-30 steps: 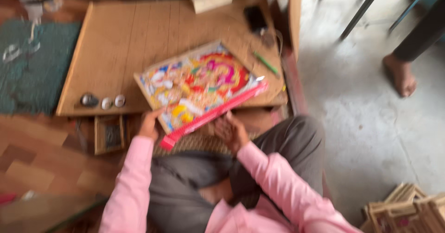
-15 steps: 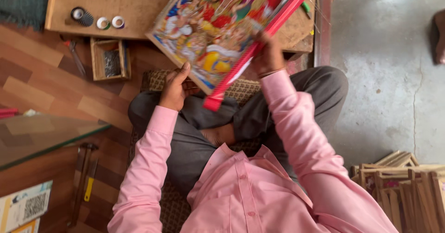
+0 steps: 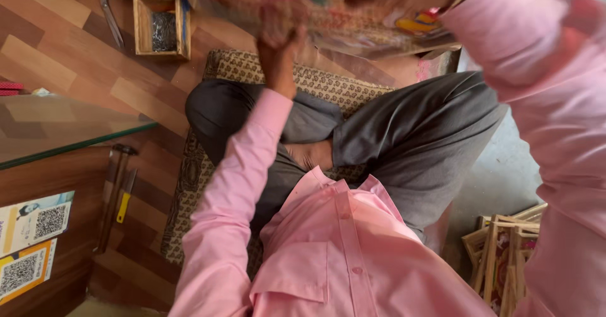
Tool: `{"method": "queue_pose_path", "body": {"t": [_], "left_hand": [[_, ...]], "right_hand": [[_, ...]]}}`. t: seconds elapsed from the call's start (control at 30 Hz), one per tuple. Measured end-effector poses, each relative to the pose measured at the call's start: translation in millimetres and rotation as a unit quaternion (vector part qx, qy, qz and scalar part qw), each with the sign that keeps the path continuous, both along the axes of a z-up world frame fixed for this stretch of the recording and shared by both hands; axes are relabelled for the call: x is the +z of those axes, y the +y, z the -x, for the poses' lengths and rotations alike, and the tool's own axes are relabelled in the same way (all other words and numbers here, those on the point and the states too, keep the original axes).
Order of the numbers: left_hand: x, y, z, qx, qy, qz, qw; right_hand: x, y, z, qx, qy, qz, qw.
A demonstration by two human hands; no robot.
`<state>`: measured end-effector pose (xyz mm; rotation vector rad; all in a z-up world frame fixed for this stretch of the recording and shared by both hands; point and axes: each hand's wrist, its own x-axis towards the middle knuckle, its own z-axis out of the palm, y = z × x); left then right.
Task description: The person sits on the floor and applies red patterned tape to the edges of a wooden frame containing a printed image of Hindu deities. They smooth the tape along each side, then apply a blue and white decorative border tape over the red tape on the frame edges.
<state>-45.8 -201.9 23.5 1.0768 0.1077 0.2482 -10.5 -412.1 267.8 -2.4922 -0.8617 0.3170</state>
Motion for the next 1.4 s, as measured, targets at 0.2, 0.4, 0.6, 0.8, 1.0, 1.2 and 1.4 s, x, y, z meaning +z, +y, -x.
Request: {"method": "queue_pose_path", "body": {"t": [0.2, 0.4, 0.6, 0.8, 1.0, 1.2, 1.4], "left_hand": [[-53.5, -26.2, 10.1, -0.080, 0.210, -0.066, 0.972], [-81.1, -38.3, 6.4, -0.142, 0.219, -0.116, 0.958], [-15.8, -13.7, 35.3, -0.077, 0.077, -0.291, 0.951], [85.0, 40.9, 30.7, 0.232, -0.229, -0.528, 0.784], [118.5, 113.4, -22.4, 0.033, -0.123, -0.343, 0.931], [115.3, 127.9, -20.6, -0.075, -0.064, -0.282, 0.954], [120.5, 116.8, -24.5, -0.087, 0.009, -0.141, 0.986]], "right_hand": [[-9.0, 11.7, -7.3, 0.042, -0.080, 0.092, 0.992], [-36.3, -5.3, -21.0, 0.009, -0.078, 0.111, 0.991], [-57.8, -5.3, -17.9, -0.009, -0.059, 0.116, 0.991], [-61.3, -11.0, -5.6, -0.057, -0.035, 0.126, 0.990], [-53.4, -7.2, 20.2, -0.071, -0.081, 0.033, 0.994], [-54.9, -27.8, 43.8, -0.138, -0.035, -0.106, 0.984], [-62.1, -28.1, 47.4, -0.180, -0.023, -0.165, 0.970]]}}
